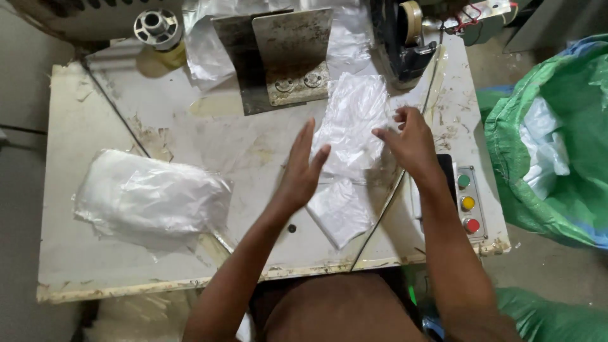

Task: Folding plastic bags and stacking them on a workbench in a factory setting.

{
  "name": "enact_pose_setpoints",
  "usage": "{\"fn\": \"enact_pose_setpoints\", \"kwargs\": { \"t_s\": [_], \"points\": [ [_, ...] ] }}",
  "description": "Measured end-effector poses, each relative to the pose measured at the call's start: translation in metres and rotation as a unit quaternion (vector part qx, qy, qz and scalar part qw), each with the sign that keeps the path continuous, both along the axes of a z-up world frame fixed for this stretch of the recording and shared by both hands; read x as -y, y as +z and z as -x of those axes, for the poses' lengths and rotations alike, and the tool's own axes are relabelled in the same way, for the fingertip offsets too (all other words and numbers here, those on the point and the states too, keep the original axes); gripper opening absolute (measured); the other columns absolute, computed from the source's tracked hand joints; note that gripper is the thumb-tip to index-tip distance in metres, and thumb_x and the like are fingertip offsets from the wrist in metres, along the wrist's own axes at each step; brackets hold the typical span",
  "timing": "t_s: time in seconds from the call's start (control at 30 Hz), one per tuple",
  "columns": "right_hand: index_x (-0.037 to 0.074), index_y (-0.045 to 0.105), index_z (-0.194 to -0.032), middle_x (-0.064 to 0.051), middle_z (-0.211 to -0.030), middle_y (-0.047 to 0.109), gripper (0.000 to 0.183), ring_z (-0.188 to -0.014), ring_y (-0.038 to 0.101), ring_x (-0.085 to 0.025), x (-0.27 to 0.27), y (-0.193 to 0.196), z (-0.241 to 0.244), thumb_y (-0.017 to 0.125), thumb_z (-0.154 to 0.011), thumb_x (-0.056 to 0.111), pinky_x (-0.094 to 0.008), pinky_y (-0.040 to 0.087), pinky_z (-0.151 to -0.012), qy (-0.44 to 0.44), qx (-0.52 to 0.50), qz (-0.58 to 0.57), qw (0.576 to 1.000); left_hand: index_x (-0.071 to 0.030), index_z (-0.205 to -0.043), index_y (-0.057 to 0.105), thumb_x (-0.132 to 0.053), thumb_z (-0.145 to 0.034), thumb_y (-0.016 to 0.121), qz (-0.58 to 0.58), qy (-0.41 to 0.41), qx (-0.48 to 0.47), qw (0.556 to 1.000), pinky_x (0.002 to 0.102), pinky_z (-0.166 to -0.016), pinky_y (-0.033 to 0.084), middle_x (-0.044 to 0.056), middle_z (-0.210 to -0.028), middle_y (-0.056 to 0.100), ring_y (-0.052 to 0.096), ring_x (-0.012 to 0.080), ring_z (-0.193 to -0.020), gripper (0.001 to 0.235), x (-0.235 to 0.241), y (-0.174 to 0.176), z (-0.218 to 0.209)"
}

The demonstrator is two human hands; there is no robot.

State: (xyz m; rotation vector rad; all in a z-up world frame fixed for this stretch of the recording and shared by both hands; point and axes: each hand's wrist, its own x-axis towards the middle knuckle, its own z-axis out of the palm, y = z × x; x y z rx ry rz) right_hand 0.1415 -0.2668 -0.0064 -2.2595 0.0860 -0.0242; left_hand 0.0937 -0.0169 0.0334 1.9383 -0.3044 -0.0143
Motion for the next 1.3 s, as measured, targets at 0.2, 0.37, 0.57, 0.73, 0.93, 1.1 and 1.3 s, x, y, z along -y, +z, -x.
{"fn": "enact_pose_setpoints", "kwargs": {
  "t_s": [0.2,0.37,0.57,0.73,0.93,1.1,1.3],
  "points": [
    [-0.011,0.041,-0.14,-0.034,-0.131,0.062,0.089,-0.123,0.064,-0.04,-0.012,-0.05,-0.056,0.093,-0.079,0.026,-0.048,0.055,-0.096,-0.083,-0.102,-0.021,0.991,0.004,-0.163,0.011,-0.06,-0.102,0.037,0.144,0.054,-0.26,0.953,0.058,-0.128,-0.001,0.036,-0.167,0.005,0.001,0.0514,-0.156,0.092,0.024,-0.016,-0.03],
    [0.005,0.072,-0.104,-0.007,-0.091,0.066,0.042,-0.083,0.066,-0.015,-0.007,-0.07,-0.059,0.095,-0.074,0.024,-0.031,0.051,-0.069,-0.046,-0.051,-0.155,0.986,-0.01,-0.166,-0.003,-0.053,-0.108,0.04,0.432,0.055,-0.294,0.851,0.047,-0.129,-0.001,0.021,-0.171,-0.009,-0.005,0.0393,-0.158,0.084,0.029,-0.056,-0.026],
    [0.0,0.061,-0.12,-0.009,-0.097,0.067,0.059,-0.086,0.069,-0.02,-0.029,-0.041,-0.028,0.096,-0.077,0.019,-0.032,0.059,-0.074,-0.109,-0.104,-0.292,0.945,-0.001,-0.165,0.003,-0.053,-0.108,0.043,0.526,0.012,-0.308,0.793,0.048,-0.129,0.011,0.024,-0.169,0.007,0.008,0.0404,-0.158,0.087,0.042,-0.075,-0.029],
    [0.005,0.066,-0.114,-0.011,-0.095,0.074,0.046,-0.086,0.078,-0.023,-0.009,-0.051,-0.035,0.093,-0.079,0.018,-0.042,0.065,-0.074,-0.107,-0.153,-0.421,0.888,-0.008,-0.159,0.025,-0.052,-0.109,0.044,0.547,0.008,-0.325,0.771,0.042,-0.128,0.015,0.009,-0.152,0.031,0.026,0.0266,-0.15,0.069,0.039,-0.08,-0.03],
    [0.004,0.061,-0.104,-0.004,-0.086,0.065,0.042,-0.078,0.07,-0.013,-0.036,0.014,-0.018,0.092,-0.084,0.025,-0.032,0.061,-0.067,-0.089,-0.131,-0.391,0.907,-0.011,-0.161,0.008,-0.062,-0.09,0.06,0.367,0.052,-0.331,0.868,0.049,-0.126,0.016,0.017,-0.162,0.023,0.021,0.0312,-0.155,0.102,0.03,-0.014,-0.032],
    [0.004,0.058,-0.123,-0.009,-0.11,0.069,0.038,-0.098,0.071,-0.023,-0.045,0.074,-0.004,0.074,-0.09,0.015,-0.033,0.062,-0.082,0.001,-0.148,-0.396,0.906,-0.007,-0.111,0.07,-0.036,-0.076,0.082,0.293,-0.004,-0.249,0.923,0.035,-0.078,0.065,0.009,-0.102,0.078,0.076,0.0219,-0.087,0.047,-0.001,0.019,-0.037],
    [0.006,0.057,-0.138,-0.014,-0.137,0.06,0.056,-0.129,0.06,-0.028,-0.037,0.088,0.102,0.07,-0.091,0.033,-0.038,0.048,-0.11,0.305,0.027,-0.128,0.943,0.001,-0.088,0.063,-0.005,-0.104,0.044,-0.121,-0.033,0.322,0.938,0.057,-0.108,0.051,0.016,-0.12,0.07,0.06,0.0404,-0.124,0.025,-0.056,0.027,0.079]
  ]
}}
